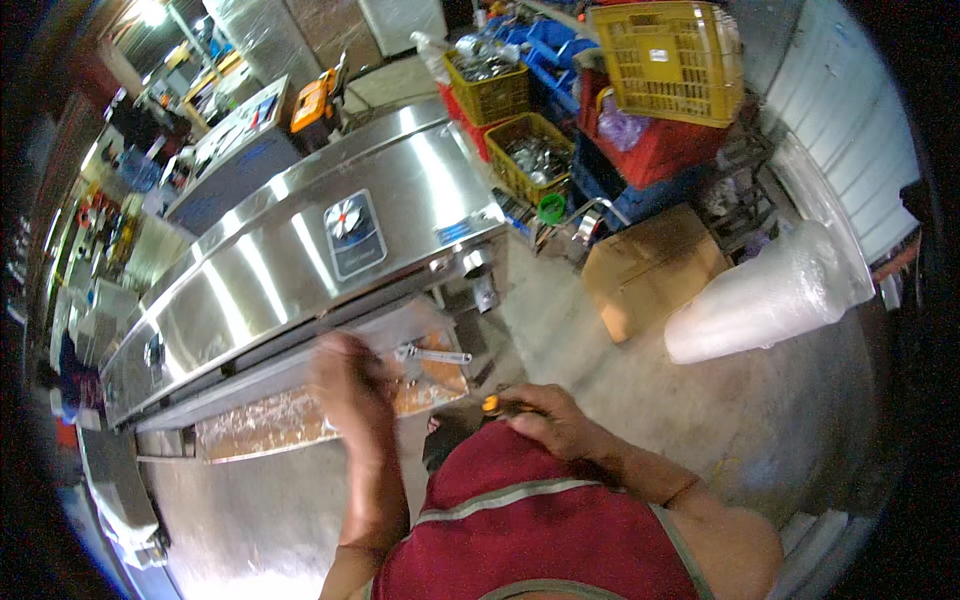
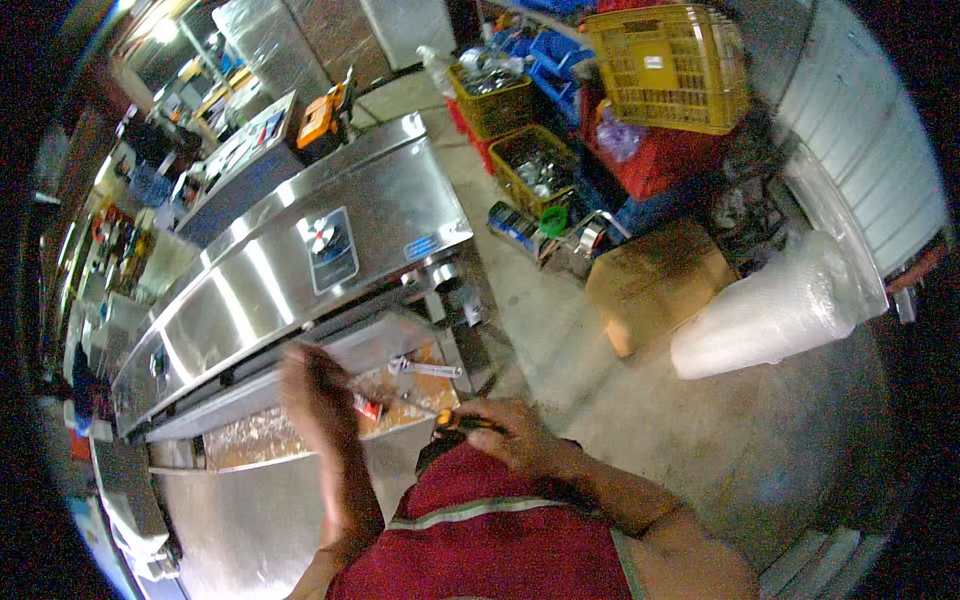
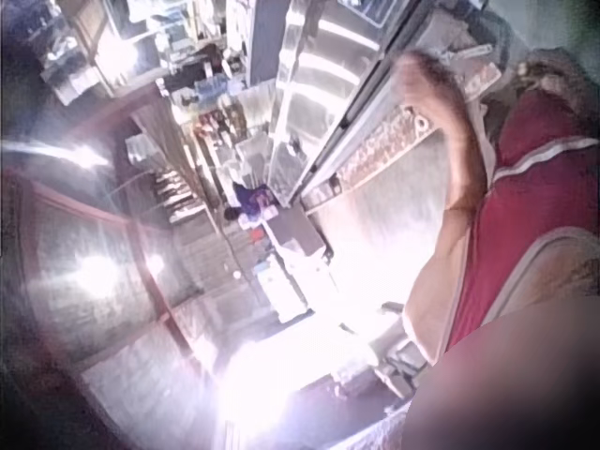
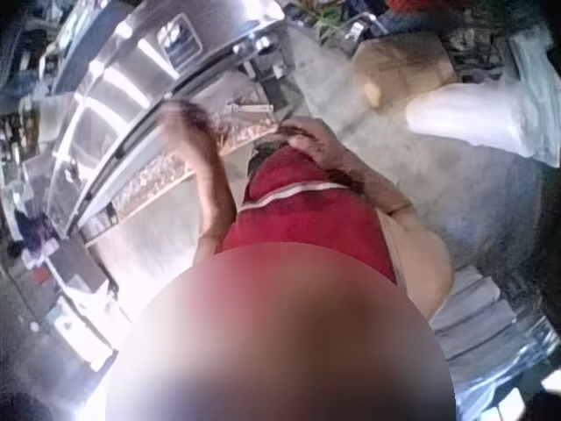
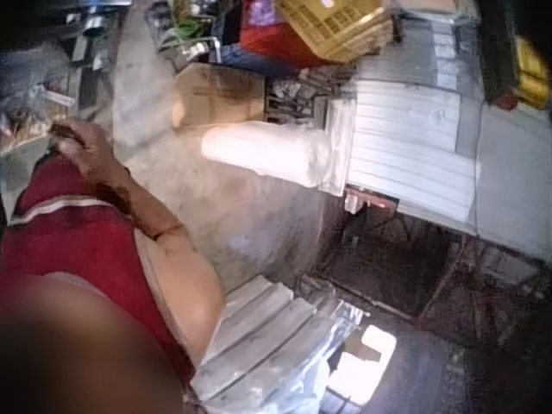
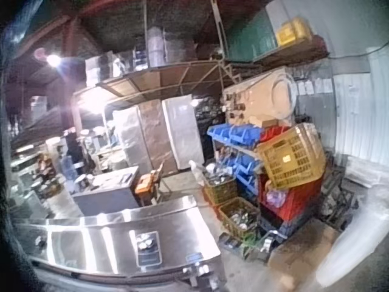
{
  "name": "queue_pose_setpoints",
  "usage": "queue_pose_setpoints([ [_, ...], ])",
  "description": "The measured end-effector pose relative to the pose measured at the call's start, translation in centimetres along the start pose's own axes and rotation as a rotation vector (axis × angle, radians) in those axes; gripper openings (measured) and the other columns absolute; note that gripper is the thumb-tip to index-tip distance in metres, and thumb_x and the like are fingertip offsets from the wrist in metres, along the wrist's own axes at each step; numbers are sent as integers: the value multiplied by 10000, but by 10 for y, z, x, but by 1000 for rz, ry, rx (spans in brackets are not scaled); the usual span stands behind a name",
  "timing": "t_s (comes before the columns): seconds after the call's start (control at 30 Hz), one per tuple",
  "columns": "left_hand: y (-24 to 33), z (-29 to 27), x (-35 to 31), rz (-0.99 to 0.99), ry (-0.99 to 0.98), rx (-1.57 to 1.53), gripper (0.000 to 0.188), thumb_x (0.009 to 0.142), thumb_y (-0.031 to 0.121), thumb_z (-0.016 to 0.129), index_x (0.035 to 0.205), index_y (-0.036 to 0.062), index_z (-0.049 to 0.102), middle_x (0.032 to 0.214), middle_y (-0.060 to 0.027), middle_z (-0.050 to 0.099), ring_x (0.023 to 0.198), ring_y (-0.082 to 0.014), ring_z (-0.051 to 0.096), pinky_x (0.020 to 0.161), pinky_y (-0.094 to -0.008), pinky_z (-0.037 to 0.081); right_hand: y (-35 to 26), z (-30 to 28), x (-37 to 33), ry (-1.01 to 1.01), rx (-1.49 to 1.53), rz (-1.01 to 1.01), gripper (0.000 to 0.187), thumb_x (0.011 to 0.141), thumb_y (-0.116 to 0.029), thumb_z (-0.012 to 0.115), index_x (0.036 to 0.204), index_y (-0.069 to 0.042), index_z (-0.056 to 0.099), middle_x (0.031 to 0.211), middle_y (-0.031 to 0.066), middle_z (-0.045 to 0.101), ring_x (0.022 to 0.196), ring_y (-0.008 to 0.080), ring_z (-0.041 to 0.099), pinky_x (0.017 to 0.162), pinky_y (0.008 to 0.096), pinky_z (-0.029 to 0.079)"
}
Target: The person applies sealant to a brass fitting, installs it on a stainless steel commercial unit, and tightens the connection with a wrench. They wipe the area and continue adjusting the fitting.
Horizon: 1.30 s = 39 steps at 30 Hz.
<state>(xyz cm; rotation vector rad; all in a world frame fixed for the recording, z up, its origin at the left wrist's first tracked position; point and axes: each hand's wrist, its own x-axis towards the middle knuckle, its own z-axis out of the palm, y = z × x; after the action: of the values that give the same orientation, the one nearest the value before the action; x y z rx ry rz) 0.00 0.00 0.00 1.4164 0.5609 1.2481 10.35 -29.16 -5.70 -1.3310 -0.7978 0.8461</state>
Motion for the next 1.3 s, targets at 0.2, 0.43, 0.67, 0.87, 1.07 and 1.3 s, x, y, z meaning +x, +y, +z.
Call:
queue_pose_setpoints([
  [0.2,68,-18,21,78,34,23,377,1103,305,500,804,102,609,721,-8,521,590,-80,432,499,-229,343,9,-3,-5,-12,443,75,385,1012,-268,463,1211,28,608,741,37,531,608,97,465,537,257,400],
  [0.43,42,21,-37,-377,-400,61,212,1016,116,664,1200,13,644,999,-21,665,770,-59,577,654,-219,485,-2,8,16,-77,591,99,401,1005,-270,468,1231,37,596,726,52,540,572,110,457,528,260,394],
  [0.67,36,32,-43,-406,-455,35,154,997,134,691,1095,18,667,913,-16,649,711,-89,572,623,-250,479,-3,15,21,-147,542,90,394,1008,-267,482,1249,22,596,731,49,551,591,110,472,539,256,403],
  [0.87,29,32,-43,-452,-442,-37,146,984,127,710,1084,28,672,922,-11,653,712,-83,572,620,-248,472,7,19,21,-32,331,111,342,990,-242,568,1233,-3,604,831,56,607,673,115,512,623,269,452],
  [1.07,27,28,-44,-441,-353,22,145,1012,160,681,999,16,675,885,-14,662,704,-88,576,619,-253,471,4,24,24,127,-158,5,340,955,-222,682,1206,1,627,961,108,665,846,202,639,777,357,526],
  [1.3,18,11,-36,-165,-420,378,138,1014,107,643,967,-21,666,821,-54,637,751,-126,567,687,-290,476,3,28,33,172,-490,-265,377,894,-206,752,1194,-6,643,979,163,681,877,312,688,802,379,543],
])
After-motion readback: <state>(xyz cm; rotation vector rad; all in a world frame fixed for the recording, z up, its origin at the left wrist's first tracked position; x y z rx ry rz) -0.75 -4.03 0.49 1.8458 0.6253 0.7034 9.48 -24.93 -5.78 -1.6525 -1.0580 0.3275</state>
